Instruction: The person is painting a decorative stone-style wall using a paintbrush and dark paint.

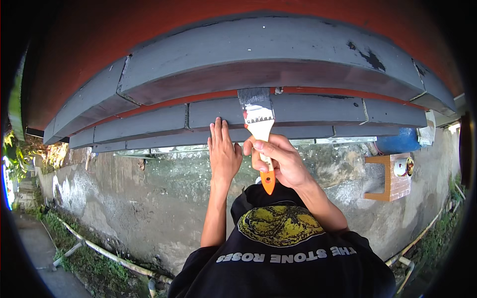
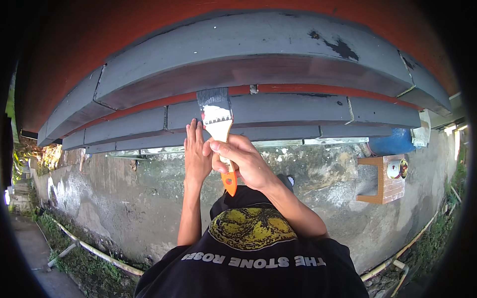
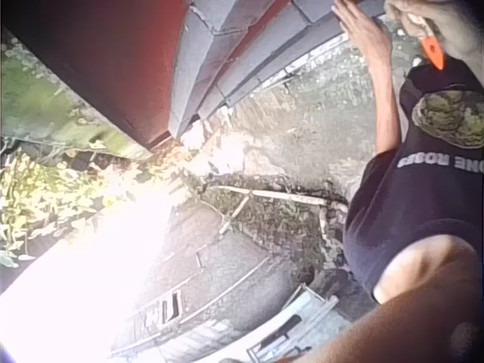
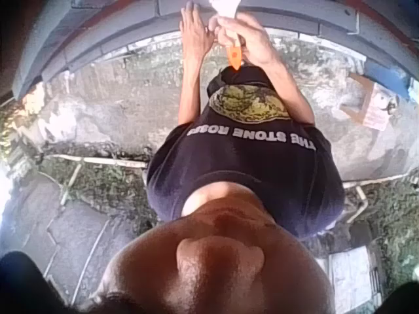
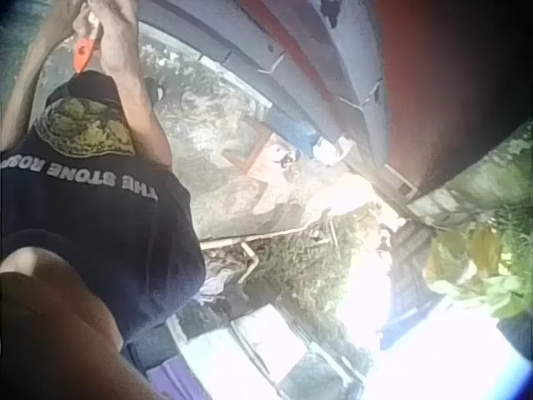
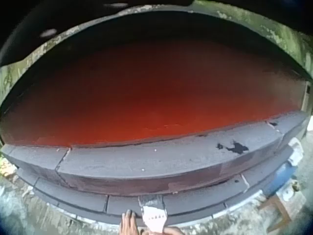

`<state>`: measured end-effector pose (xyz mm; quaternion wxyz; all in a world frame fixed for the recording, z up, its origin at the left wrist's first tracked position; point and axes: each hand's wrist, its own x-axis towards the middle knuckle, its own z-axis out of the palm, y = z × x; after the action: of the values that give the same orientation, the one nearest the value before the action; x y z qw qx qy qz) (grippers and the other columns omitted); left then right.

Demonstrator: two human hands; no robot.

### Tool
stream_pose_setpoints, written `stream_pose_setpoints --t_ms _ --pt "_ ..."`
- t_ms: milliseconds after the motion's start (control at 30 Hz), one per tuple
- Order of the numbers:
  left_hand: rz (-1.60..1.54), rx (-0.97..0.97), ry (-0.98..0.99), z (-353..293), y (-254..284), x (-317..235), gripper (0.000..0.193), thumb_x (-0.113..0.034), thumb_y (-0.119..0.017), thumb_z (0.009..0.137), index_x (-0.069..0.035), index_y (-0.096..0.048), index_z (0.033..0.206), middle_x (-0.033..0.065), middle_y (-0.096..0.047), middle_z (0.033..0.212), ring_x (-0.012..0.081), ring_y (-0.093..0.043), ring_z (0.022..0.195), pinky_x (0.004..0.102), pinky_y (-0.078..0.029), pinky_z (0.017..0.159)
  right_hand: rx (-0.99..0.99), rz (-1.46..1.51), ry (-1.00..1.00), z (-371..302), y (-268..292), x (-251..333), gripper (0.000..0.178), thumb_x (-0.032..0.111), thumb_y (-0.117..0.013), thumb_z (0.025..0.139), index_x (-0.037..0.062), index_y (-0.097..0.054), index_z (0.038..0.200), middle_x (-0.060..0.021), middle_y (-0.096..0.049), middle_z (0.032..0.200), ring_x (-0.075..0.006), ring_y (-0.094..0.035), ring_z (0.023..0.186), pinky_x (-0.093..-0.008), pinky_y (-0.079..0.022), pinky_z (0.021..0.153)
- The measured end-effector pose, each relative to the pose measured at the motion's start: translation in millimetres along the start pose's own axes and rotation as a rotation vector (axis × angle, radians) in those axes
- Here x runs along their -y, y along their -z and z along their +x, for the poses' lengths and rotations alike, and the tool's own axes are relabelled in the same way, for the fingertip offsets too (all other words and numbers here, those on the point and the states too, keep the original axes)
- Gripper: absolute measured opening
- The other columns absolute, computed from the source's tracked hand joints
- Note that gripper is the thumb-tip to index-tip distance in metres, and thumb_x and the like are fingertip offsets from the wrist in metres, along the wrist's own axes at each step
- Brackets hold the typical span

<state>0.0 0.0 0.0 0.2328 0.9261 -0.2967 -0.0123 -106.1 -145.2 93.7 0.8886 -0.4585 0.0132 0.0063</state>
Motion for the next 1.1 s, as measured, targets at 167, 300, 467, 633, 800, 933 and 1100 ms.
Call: stream_pose_setpoints --t_ms 167,300,467,633,800,933,1100 --pt "0.008 -0.043 -0.027 7 -4 -5 0.07 -0.008 -0.055 0.085 0.007 -0.031 0.149 0.0226 -0.027 0.159 0.0407 -0.021 0.15 0.0572 -0.03 0.116 -0.19 0.118 0.025 -6 12 13 0.03 0.025 -0.045 0.105 -0.003 -0.057 0.104 -0.001 -0.051 0.067 -0.0069 -0.045 0.06 -0.0223 -0.037 0.054" --pt "0.041 -0.04 -0.02 4 -3 -5 0.07 -0.007 -0.055 0.085 0.007 -0.031 0.149 0.0226 -0.027 0.159 0.0406 -0.021 0.15 0.057 -0.031 0.116 -0.311 0.182 0.214 -5 4 20 0.028 0.027 -0.048 0.105 0.0018 -0.06 0.103 0.0013 -0.051 0.065 -0.0019 -0.04 0.053 -0.0193 -0.022 0.042" --pt "0.022 -0.03 -0.019 1 -1 -3 0.071 -0.008 -0.056 0.085 0.007 -0.03 0.149 0.0238 -0.027 0.159 0.0419 -0.021 0.15 0.0574 -0.03 0.116 -0.23 0.114 0.117 10 -16 20 0.025 0.023 -0.049 0.104 0.0004 -0.058 0.101 0.0008 -0.05 0.067 -0.0043 -0.045 0.06 -0.0205 -0.028 0.047" --pt "0.001 -0.044 -0.064 0 -3 0 0.072 -0.011 -0.059 0.088 0.006 -0.029 0.151 0.025 -0.026 0.159 0.0434 -0.022 0.149 0.0588 -0.029 0.116 0.009 -0.059 -0.024 10 -10 4 0.026 0.018 -0.05 0.104 -0.0052 -0.06 0.106 -0.0046 -0.057 0.081 -0.0073 -0.046 0.061 -0.0241 -0.036 0.055" --pt "0.02 -0.016 -0.035 0 0 0 0.072 -0.009 -0.057 0.086 0.006 -0.029 0.151 0.0243 -0.026 0.159 0.0419 -0.021 0.15 0.0582 -0.029 0.116 -0.017 0.026 -0.041 -4 15 1 0.035 0.024 -0.045 0.104 -0.0067 -0.061 0.111 -0.0064 -0.058 0.077 -0.0069 -0.045 0.058 -0.0218 -0.035 0.052" --pt "0.042 -0.013 -0.022 1 0 -3 0.072 -0.007 -0.056 0.086 0.006 -0.029 0.151 0.0238 -0.026 0.159 0.0415 -0.021 0.15 0.0573 -0.03 0.116 -0.09 0.162 -0.073 -21 28 7 0.042 0.025 -0.045 0.102 -0.0085 -0.057 0.125 -0.005 -0.058 0.07 -0.0052 -0.043 0.055 -0.0188 -0.033 0.048" --pt "0.048 -0.027 -0.036 1 0 -3 0.071 -0.007 -0.056 0.086 0.007 -0.028 0.15 0.024 -0.026 0.159 0.0416 -0.022 0.15 0.0566 -0.032 0.115 -0.387 -0.7 0.085 -20 23 18 0.028 0.024 -0.057 0.099 -0.0025 -0.066 0.103 -0.0004 -0.056 0.066 -0.005 -0.042 0.053 -0.0261 -0.03 0.046"
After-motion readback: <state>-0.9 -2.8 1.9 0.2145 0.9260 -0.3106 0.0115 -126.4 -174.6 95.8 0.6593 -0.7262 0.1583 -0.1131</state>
